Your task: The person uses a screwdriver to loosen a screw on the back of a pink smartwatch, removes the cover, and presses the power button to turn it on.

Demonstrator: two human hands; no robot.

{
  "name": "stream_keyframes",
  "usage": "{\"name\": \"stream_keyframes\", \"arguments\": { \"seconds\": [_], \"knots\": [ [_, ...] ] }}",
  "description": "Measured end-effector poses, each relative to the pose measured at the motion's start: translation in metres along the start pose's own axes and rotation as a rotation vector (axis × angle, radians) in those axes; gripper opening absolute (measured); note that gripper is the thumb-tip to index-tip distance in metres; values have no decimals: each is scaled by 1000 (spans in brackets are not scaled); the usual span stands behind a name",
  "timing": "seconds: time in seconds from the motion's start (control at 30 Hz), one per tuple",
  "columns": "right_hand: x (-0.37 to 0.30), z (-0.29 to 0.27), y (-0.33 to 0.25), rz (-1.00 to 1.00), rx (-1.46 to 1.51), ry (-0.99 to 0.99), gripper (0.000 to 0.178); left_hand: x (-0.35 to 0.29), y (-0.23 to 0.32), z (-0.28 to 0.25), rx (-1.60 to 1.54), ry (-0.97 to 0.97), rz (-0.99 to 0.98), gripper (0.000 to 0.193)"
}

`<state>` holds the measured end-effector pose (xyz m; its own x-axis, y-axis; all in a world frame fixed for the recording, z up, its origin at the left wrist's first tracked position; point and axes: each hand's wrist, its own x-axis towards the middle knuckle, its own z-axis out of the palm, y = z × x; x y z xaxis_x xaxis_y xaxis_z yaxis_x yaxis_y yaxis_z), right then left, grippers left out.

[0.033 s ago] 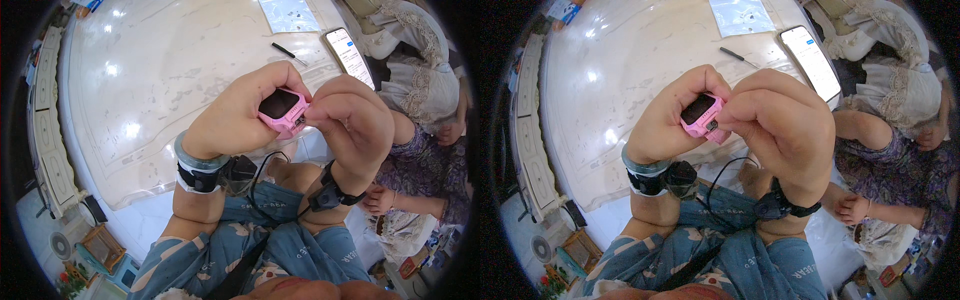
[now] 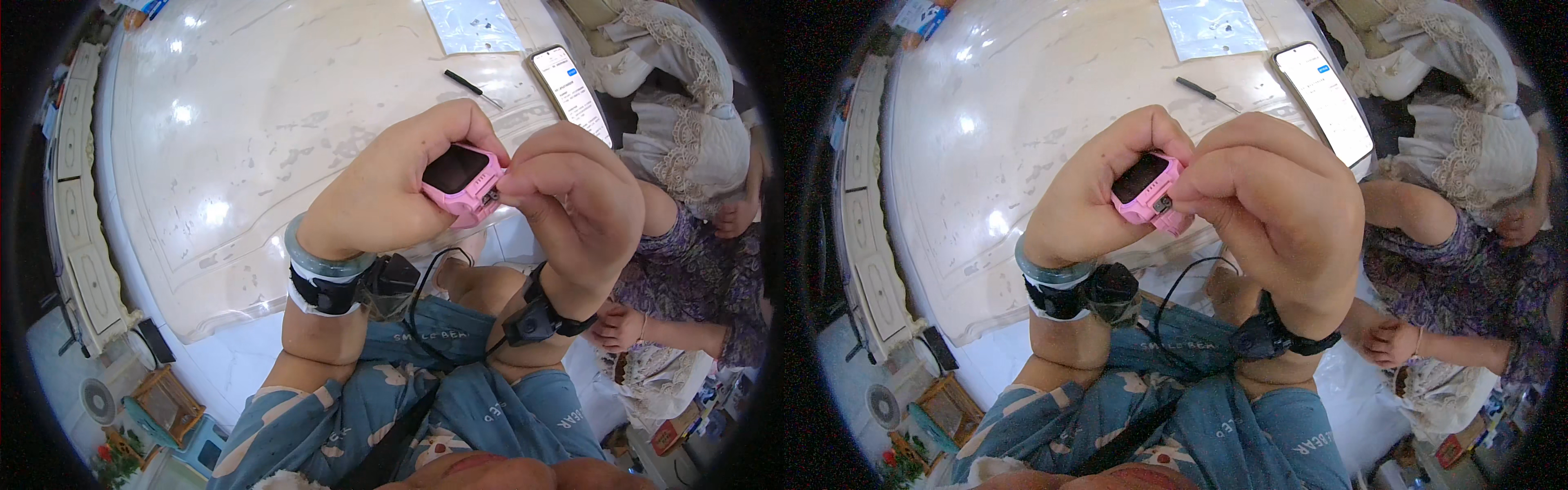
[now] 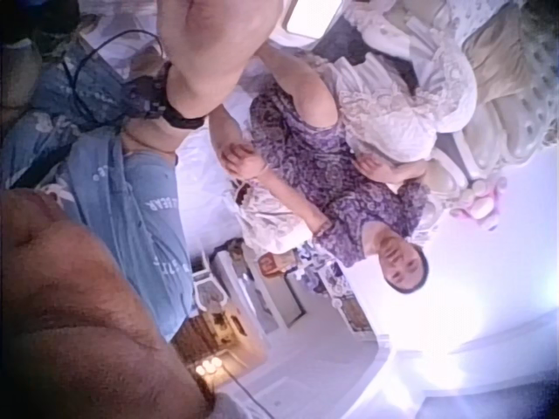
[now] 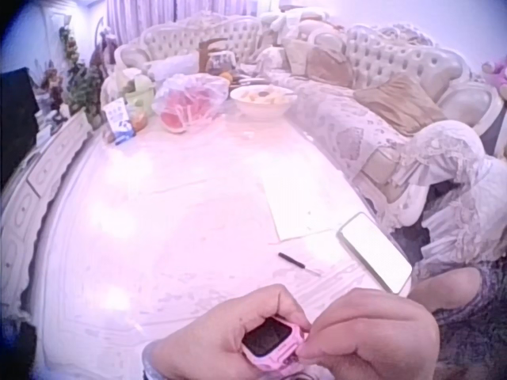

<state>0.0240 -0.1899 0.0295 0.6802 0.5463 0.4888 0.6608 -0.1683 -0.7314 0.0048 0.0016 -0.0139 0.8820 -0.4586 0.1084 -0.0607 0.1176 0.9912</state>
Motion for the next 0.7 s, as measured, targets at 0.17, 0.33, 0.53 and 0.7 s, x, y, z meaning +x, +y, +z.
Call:
{"name": "stream_keyframes", "arguments": {
  "seconds": [0.17,0.33,0.53,0.7],
  "knots": [
    [1,3,-3,8,-13,32,12,-1,4,0,-136,9,-95,32],
    [3,6,-4,-27,-53,56,14,-1,2,-1,-9,29,22,33],
    [1,6,3,-61,-59,80,14,0,4,2,-99,41,-53,32],
    [0,5,2,-92,-74,88,13,-1,3,3,-159,13,-53,31]
  ]
}}
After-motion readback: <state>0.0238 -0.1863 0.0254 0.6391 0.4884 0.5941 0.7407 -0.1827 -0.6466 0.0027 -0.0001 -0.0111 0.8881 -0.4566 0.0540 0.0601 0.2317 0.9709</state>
